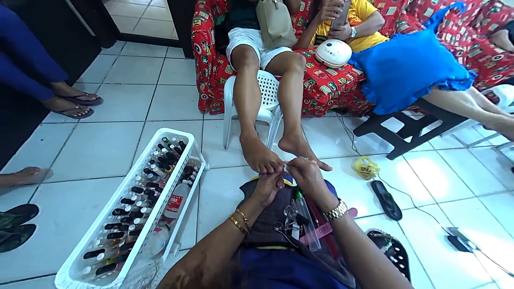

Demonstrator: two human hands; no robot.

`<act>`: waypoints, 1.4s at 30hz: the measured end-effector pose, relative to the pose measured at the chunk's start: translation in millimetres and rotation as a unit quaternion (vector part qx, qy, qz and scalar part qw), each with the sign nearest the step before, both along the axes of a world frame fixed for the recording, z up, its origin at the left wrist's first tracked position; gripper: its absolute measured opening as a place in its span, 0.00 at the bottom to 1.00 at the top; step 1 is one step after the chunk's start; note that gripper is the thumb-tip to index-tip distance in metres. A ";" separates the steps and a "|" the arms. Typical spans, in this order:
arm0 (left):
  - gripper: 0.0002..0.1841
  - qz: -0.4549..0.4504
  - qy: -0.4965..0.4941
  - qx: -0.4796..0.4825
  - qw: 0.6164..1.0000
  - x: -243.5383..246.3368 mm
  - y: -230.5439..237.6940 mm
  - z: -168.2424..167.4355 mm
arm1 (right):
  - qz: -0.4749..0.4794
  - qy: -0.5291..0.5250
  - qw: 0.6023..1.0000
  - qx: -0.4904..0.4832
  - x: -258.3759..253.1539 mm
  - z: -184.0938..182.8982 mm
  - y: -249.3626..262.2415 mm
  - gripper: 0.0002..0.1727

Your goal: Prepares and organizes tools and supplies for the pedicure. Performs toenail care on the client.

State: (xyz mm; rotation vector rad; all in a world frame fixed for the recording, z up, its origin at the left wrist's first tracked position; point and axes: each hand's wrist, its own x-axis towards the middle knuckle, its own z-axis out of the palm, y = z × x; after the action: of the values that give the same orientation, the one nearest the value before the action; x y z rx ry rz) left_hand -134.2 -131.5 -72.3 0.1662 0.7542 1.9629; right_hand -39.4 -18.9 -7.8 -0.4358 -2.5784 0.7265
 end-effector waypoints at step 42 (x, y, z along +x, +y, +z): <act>0.09 0.023 0.011 -0.058 0.998 6.0 5.7 6.9 | -0.048 0.127 0.991 0.007 7.5 -21.8 -18.7 0.09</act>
State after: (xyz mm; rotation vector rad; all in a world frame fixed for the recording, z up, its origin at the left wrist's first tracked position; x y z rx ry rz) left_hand -128.1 -125.9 -65.4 0.1008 0.8900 1.9580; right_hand -31.9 -37.5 -29.7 -0.4300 -2.3074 0.6822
